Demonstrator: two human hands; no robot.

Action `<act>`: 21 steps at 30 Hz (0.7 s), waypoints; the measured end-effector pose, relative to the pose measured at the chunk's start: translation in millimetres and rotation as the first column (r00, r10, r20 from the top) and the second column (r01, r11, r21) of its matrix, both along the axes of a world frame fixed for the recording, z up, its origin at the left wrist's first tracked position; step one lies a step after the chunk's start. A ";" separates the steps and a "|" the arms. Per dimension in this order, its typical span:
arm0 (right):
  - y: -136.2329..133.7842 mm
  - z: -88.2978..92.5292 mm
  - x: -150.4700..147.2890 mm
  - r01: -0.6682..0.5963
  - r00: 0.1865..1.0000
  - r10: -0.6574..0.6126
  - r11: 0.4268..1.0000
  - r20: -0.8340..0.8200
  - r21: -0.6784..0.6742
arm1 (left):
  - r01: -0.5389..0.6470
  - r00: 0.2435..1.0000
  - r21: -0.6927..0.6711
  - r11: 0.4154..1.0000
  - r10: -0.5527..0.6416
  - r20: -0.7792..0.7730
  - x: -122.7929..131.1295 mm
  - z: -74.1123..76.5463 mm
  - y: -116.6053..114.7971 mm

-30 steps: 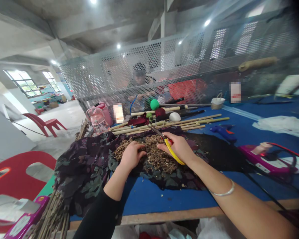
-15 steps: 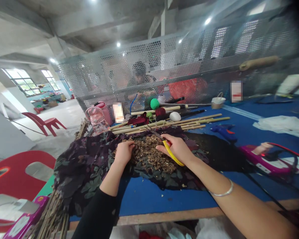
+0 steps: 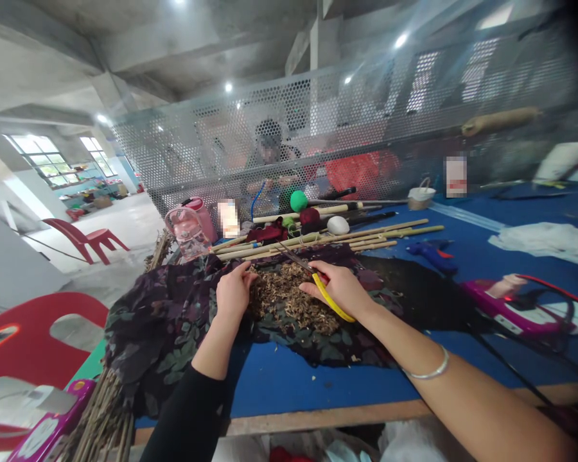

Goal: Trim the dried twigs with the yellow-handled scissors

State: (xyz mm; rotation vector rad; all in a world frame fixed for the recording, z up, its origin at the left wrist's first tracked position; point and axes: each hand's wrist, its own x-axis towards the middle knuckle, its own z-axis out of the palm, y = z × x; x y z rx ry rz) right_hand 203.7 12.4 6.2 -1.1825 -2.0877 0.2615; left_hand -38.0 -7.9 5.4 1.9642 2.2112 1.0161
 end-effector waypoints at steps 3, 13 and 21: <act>-1.2 0.8 -0.4 -0.001 1.000 0.001 1.000 0.000 -0.006 | 0.035 0.996 0.047 0.998 -0.039 0.084 1.0 -1.4 0.9; -0.1 -1.1 0.1 -0.003 1.000 0.003 1.000 0.007 0.022 | 0.156 0.074 -0.038 0.987 0.026 0.997 16.1 -0.4 9.5; -0.6 -1.2 -1.4 -0.017 1.000 0.017 1.000 0.006 0.013 | 0.242 -0.027 -0.028 0.970 0.036 0.999 25.3 2.7 2.9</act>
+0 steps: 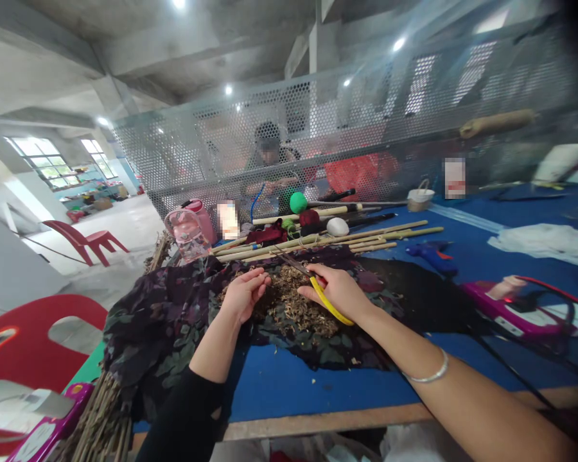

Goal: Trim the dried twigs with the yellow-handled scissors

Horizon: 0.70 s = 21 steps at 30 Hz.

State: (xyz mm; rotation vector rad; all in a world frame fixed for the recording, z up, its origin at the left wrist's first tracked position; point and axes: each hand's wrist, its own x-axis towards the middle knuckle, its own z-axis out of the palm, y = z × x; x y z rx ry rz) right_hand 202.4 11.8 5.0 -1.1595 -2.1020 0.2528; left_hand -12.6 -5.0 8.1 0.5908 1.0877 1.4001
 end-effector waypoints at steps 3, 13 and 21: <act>0.5 -1.8 -0.1 -0.010 1.000 0.010 1.000 0.003 0.001 | 0.023 0.999 -0.015 1.000 -0.023 -0.025 3.8 -2.8 -0.6; -2.0 -3.1 -3.9 -0.003 1.000 0.003 1.000 0.027 -0.001 | 0.011 0.999 0.059 0.998 -0.013 0.039 16.2 -5.3 -2.6; -2.8 -4.0 -5.3 0.007 1.000 -0.006 1.000 0.029 -0.002 | 0.001 0.998 0.130 0.991 -0.009 0.056 27.9 0.0 -9.4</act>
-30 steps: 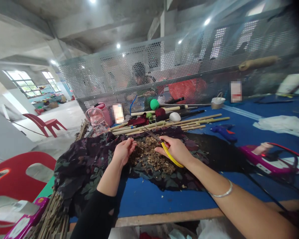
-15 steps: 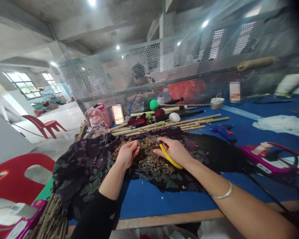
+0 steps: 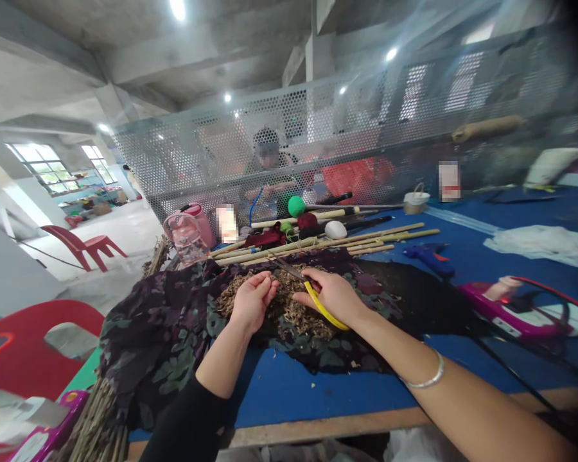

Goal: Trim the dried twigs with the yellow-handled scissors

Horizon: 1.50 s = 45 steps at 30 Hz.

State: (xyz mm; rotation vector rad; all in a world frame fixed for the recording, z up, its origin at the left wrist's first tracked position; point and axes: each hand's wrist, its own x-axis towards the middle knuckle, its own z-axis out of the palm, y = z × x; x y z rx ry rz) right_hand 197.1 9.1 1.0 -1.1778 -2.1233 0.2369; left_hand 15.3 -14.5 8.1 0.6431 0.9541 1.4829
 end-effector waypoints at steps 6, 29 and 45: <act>0.0 -2.1 -1.8 -0.002 1.000 0.002 1.000 0.016 0.012 | 0.029 0.996 -0.014 0.999 -0.030 -0.089 0.4 -6.6 0.0; -2.9 -1.8 -4.6 0.003 0.996 -0.003 1.000 0.091 0.000 | 0.096 0.988 -0.062 0.993 -0.088 0.125 3.6 -6.9 -2.2; -11.6 0.3 -8.8 0.017 0.973 -0.029 0.998 0.227 0.055 | 0.019 0.984 -0.058 0.998 -0.008 0.176 15.3 -4.0 -7.1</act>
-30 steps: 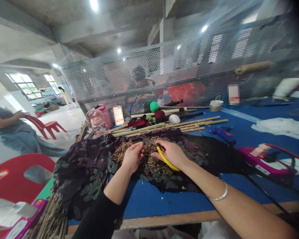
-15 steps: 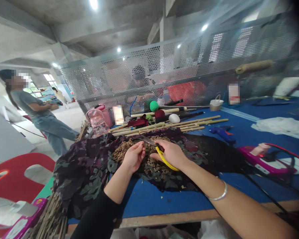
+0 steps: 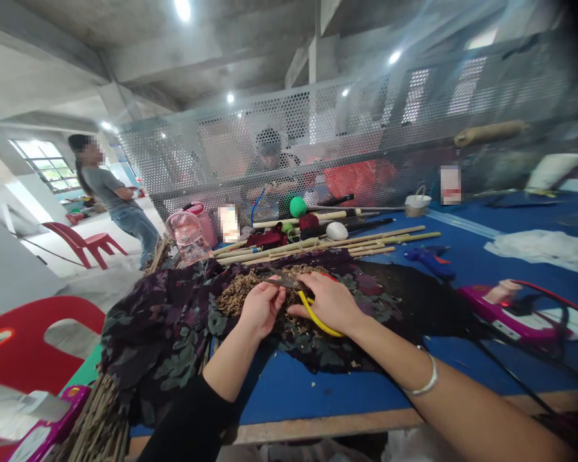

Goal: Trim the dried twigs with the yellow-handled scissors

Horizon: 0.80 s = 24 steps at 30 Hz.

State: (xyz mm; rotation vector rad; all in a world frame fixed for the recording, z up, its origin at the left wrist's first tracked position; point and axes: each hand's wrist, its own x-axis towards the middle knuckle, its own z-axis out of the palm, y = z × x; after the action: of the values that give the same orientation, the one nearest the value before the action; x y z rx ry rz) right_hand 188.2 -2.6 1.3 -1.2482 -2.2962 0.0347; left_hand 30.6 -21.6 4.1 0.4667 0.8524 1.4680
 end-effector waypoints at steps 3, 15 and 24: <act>0.2 -0.3 0.7 -0.004 1.000 0.004 1.000 -0.001 0.002 | 0.037 0.999 0.018 0.999 -0.037 -0.024 0.2 -1.3 -1.8; 0.3 0.9 -0.2 -0.022 0.996 0.015 0.997 -0.088 -0.075 | 0.011 0.898 0.197 0.980 0.078 -0.434 -0.4 -13.8 2.7; -0.9 2.0 -1.7 -0.030 0.991 0.019 0.996 -0.130 -0.085 | 0.020 0.755 0.269 0.963 0.161 -0.635 -2.2 -13.6 0.1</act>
State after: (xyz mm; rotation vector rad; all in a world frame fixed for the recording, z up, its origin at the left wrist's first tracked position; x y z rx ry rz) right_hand 186.6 -3.5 3.3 -1.2235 -2.2182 0.2198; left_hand 28.4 -21.5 -9.5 1.2137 1.2376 1.5061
